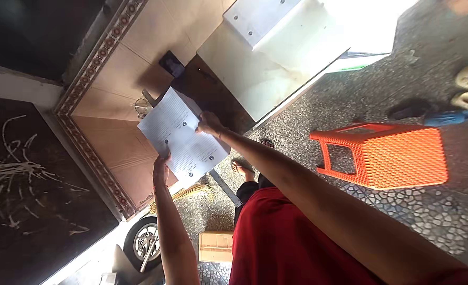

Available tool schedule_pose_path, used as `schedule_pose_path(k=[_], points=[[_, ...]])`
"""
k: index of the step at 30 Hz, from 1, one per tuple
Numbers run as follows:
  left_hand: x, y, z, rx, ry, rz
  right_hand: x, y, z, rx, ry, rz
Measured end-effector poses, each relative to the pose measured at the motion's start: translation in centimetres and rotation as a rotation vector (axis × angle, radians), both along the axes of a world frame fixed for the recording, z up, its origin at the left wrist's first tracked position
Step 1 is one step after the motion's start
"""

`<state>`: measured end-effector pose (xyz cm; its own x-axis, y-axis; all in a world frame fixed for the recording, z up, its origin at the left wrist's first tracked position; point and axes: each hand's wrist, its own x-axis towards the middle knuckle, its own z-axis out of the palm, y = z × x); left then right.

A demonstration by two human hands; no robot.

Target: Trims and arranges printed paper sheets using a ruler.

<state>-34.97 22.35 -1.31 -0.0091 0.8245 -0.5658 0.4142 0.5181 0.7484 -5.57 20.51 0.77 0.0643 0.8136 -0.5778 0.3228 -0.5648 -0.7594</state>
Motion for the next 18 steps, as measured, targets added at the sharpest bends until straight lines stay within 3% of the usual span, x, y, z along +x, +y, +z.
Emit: schedule_pose_path(k=[15,18], points=[[-0.03,-0.33,0.10,-0.022,-0.032,0.040,0.02,0.20,0.07,-0.007,0.005,0.015],[0.05,-0.30,-0.06,-0.003,0.039,-0.002,-0.11,0.57,-0.67,-0.017,0.006,-0.011]])
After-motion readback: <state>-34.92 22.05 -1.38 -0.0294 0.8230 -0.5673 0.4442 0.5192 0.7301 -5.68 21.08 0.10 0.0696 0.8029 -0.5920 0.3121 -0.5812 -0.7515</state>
